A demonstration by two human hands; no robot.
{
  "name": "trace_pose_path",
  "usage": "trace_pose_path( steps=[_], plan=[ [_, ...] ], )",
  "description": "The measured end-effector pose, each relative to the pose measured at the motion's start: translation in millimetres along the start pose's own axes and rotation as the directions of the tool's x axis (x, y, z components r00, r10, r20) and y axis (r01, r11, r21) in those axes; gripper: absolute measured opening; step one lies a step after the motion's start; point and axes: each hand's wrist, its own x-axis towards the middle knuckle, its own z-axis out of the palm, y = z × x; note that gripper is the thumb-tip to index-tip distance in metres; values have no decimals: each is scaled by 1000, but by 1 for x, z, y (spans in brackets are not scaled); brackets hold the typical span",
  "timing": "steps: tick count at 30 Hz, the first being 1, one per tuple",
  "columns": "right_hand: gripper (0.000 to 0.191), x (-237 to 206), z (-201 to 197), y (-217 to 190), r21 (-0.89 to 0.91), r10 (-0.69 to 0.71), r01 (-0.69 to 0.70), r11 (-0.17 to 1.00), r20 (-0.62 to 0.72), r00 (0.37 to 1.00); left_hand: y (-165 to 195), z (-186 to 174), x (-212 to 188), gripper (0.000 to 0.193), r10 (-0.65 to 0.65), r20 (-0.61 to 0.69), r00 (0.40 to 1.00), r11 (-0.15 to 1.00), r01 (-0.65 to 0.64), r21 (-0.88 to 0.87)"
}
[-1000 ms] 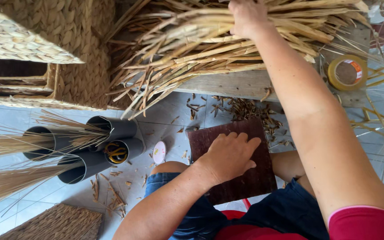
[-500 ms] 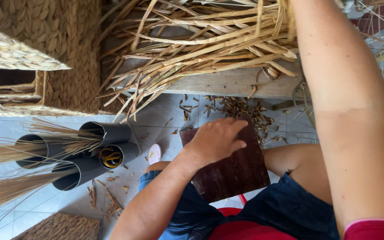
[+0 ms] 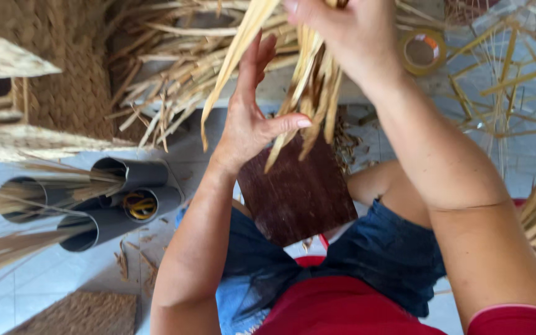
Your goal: The person gathers dried palm leaves, aligns them into a bundle, and ties the bundle with a thin strip of palm fiber. The person then places the finished bundle aside and repeats the process with a new set of leaves.
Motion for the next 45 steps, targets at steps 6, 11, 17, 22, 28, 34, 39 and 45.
trace_pose_path(
  steps=[6,11,17,22,28,34,39,45],
  plan=[
    [25,-97,28,-46,271,-93,107,956,-65,994,5,40,-41,99,-22,115,993,997,13,75],
    [36,-180,42,-31,407,75,-59,912,-25,997,-3,52,-86,74,-364,164,917,927,339,161],
    [81,-226,75,21,267,20,-45,963,97,995,-49,69,-130,61,-526,190,829,848,529,37],
    [58,-229,77,27,237,139,-164,958,118,983,-73,89,-138,50,-501,149,852,865,494,86],
    [73,-241,65,33,333,92,-118,936,95,991,-66,73,-135,57,-455,182,872,886,463,-2],
    [80,-266,94,70,214,238,-249,945,74,968,-85,84,-143,57,-441,206,874,898,427,109],
    [96,-275,98,86,429,323,-350,833,138,936,-110,92,-150,65,-370,149,917,926,352,134],
    [114,-249,88,59,427,248,-364,827,303,920,-110,103,-144,67,-488,45,871,808,471,-354]
  ],
)
